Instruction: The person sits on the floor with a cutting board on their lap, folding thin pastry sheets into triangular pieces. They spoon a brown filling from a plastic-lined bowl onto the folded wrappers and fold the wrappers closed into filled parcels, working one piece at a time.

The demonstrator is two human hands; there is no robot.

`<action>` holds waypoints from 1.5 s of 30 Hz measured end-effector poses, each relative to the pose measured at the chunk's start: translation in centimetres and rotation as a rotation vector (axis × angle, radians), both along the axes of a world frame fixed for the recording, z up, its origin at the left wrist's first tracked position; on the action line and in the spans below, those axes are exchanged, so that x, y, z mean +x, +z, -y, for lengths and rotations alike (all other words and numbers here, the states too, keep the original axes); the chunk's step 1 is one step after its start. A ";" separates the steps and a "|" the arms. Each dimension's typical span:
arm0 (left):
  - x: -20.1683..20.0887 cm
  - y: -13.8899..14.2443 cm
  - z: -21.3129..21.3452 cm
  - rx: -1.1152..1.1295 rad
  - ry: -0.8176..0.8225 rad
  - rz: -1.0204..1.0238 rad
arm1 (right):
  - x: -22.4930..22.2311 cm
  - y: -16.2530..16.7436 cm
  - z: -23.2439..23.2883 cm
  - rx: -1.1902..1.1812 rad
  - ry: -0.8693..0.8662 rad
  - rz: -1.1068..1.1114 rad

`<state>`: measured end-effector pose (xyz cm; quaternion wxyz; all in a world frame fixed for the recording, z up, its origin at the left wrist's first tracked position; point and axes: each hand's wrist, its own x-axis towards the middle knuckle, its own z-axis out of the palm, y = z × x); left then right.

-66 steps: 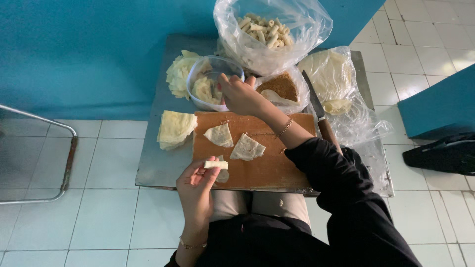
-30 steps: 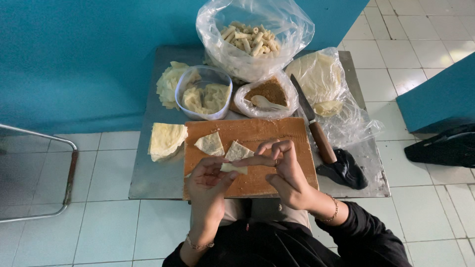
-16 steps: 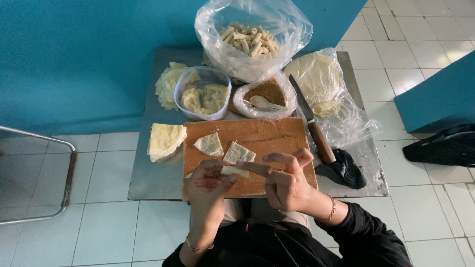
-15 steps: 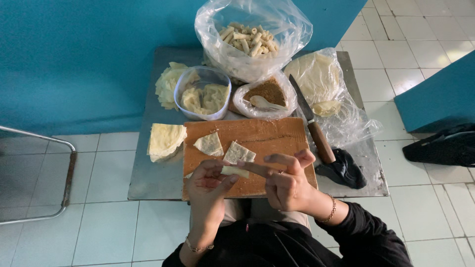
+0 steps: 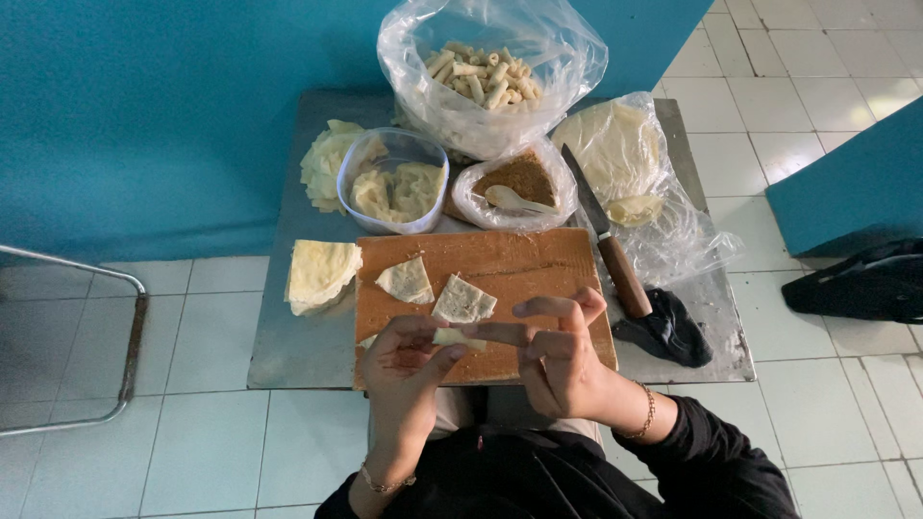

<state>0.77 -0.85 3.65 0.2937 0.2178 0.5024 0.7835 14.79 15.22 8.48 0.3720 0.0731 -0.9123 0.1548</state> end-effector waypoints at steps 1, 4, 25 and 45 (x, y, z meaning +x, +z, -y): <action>0.1 0.0 0.0 0.008 0.002 0.000 | 0.1 -0.1 -0.1 0.031 -0.010 -0.027; 0.1 0.1 -0.3 0.031 -0.009 0.012 | 0.6 0.1 -0.2 0.045 -0.068 0.028; -3.6 -1.7 5.1 -0.733 0.494 -1.037 | -6.4 7.6 -5.4 0.141 -0.479 0.032; -3.0 -5.3 3.7 -0.862 0.542 -1.110 | -3.9 -7.3 7.4 -0.199 -0.401 0.321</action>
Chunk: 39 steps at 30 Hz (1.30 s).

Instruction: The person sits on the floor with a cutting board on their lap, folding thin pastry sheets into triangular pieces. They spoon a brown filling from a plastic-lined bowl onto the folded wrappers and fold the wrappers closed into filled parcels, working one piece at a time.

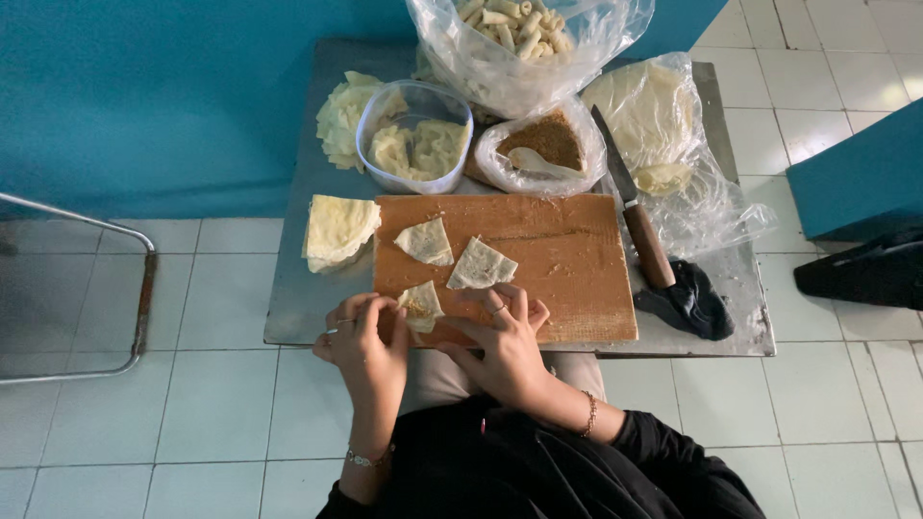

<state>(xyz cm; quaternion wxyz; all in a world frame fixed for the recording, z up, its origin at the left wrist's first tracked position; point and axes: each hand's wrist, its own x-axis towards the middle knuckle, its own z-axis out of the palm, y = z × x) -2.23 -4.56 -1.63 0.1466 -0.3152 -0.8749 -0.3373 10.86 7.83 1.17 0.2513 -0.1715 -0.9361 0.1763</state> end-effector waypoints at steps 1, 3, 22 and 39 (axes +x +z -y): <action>0.1 0.1 -0.1 0.000 -0.008 0.008 | 0.0 0.0 0.3 0.002 -0.016 -0.018; -0.3 0.2 -0.2 0.098 -0.106 -0.006 | -0.1 -0.1 0.8 -0.005 -0.027 -0.022; -3.7 1.7 0.3 0.079 -0.708 0.042 | -1.3 -0.8 2.2 0.019 -0.179 -0.045; -7.6 3.7 0.3 -0.110 -1.016 -0.151 | -1.0 -1.3 1.6 -0.045 -0.175 -0.109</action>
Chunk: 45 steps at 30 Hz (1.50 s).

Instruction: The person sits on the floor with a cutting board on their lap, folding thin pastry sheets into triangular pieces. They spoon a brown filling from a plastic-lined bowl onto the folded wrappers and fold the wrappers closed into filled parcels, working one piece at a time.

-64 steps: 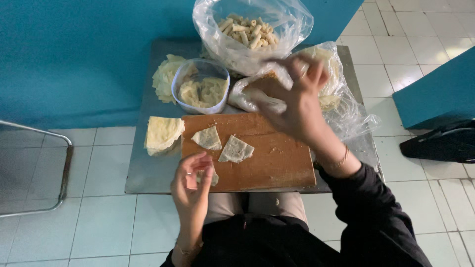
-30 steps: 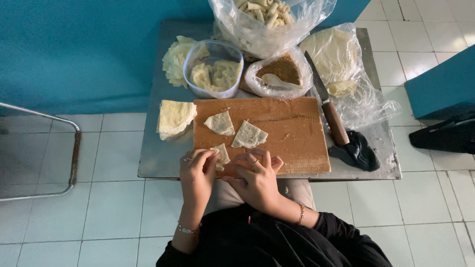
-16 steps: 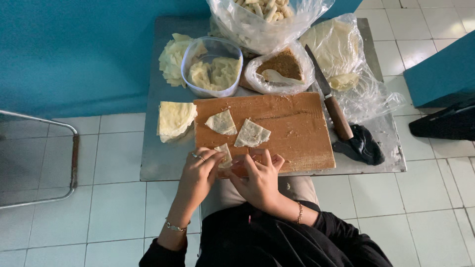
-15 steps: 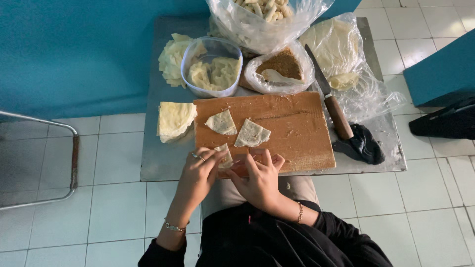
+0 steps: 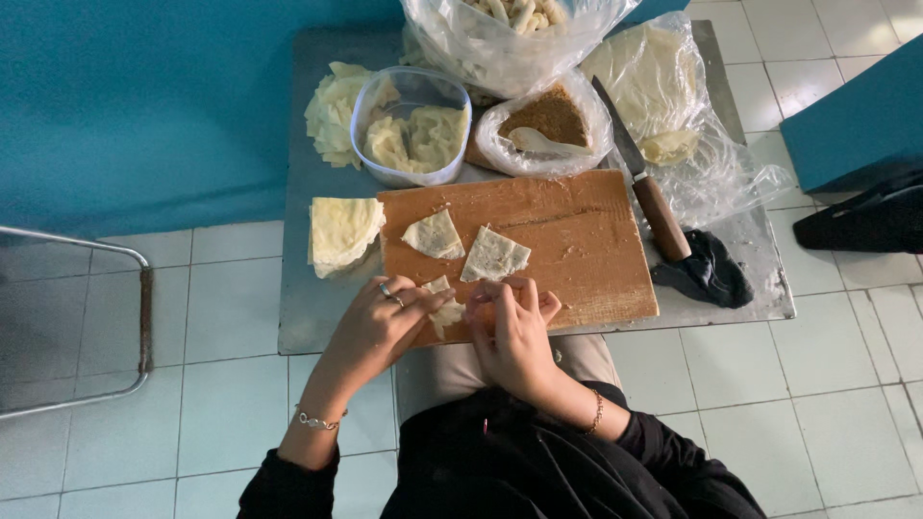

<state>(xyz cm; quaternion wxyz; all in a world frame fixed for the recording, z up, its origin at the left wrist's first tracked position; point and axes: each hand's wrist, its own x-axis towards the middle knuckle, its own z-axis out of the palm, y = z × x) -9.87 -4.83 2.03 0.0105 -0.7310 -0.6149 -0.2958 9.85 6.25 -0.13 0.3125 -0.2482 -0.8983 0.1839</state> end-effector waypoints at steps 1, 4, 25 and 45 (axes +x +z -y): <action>0.2 -0.1 -0.1 0.026 0.004 -0.036 | 0.1 0.1 -0.1 -0.009 0.004 0.000; 0.6 -0.2 0.0 -0.041 0.023 -0.022 | 0.2 0.2 -0.6 -0.049 0.059 -0.047; 4.0 -0.4 2.5 0.027 0.117 0.083 | 0.0 2.2 -0.1 -0.148 -0.001 0.050; 3.8 -0.9 1.8 0.083 0.112 0.181 | 0.2 2.8 -2.3 -0.051 0.437 0.009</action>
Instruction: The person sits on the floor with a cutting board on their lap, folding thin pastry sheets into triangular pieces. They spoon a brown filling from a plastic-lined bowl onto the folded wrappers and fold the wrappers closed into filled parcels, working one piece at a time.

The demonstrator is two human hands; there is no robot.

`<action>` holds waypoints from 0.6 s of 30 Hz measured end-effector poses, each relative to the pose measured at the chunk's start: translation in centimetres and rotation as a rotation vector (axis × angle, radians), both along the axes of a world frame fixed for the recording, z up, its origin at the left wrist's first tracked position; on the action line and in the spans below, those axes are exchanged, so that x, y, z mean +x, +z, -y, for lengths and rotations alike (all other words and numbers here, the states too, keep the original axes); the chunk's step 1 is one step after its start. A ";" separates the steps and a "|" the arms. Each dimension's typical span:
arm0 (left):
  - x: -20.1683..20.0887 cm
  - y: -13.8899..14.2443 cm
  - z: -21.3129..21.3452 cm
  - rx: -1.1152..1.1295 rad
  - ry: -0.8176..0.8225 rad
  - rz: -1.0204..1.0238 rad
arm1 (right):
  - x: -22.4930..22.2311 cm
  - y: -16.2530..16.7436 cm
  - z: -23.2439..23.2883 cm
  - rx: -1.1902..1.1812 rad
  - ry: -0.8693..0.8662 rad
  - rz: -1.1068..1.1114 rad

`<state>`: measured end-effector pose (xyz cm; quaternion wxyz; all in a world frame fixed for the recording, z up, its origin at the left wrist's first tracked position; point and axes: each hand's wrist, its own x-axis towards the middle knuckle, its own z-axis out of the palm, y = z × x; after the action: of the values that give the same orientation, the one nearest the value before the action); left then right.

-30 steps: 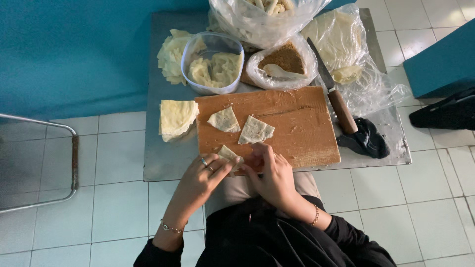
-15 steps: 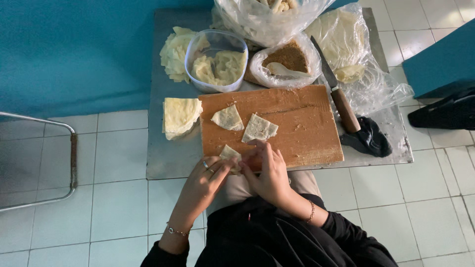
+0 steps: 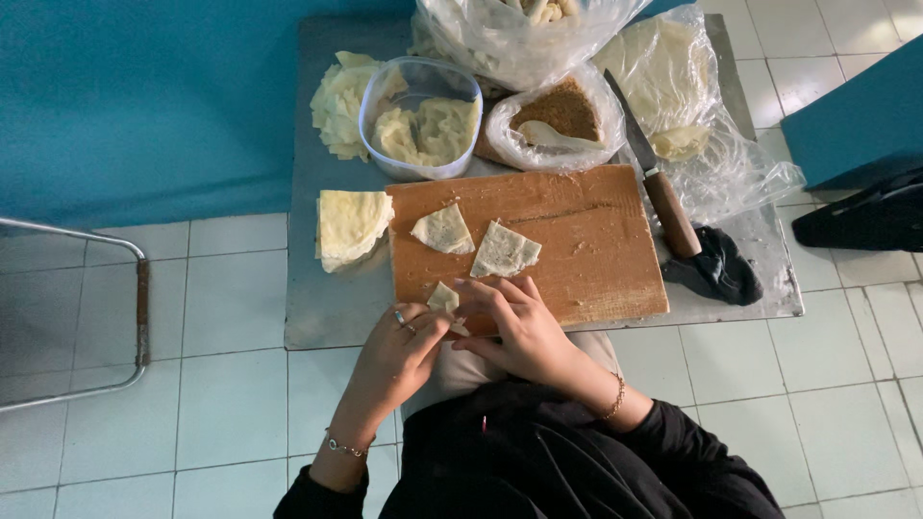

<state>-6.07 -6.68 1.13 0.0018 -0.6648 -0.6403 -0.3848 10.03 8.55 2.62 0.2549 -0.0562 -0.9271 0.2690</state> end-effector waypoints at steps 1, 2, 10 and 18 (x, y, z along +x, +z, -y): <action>0.1 -0.2 0.0 0.002 0.028 0.017 | 0.1 0.0 -0.1 -0.002 0.014 0.024; 0.3 -0.3 0.0 -0.003 0.065 0.073 | -0.1 -0.2 -0.2 0.019 -0.005 0.012; 1.2 -1.6 -0.6 -0.022 0.227 0.338 | -1.4 -0.7 -0.3 0.040 -0.105 0.110; 0.6 -0.5 -0.9 -0.131 0.366 0.237 | -1.7 -0.5 -0.1 0.099 -0.100 0.035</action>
<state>-5.51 -5.75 0.65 -0.0467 -0.4864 -0.7696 -0.4111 8.31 8.65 2.14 0.2541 -0.0943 -0.9396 0.2089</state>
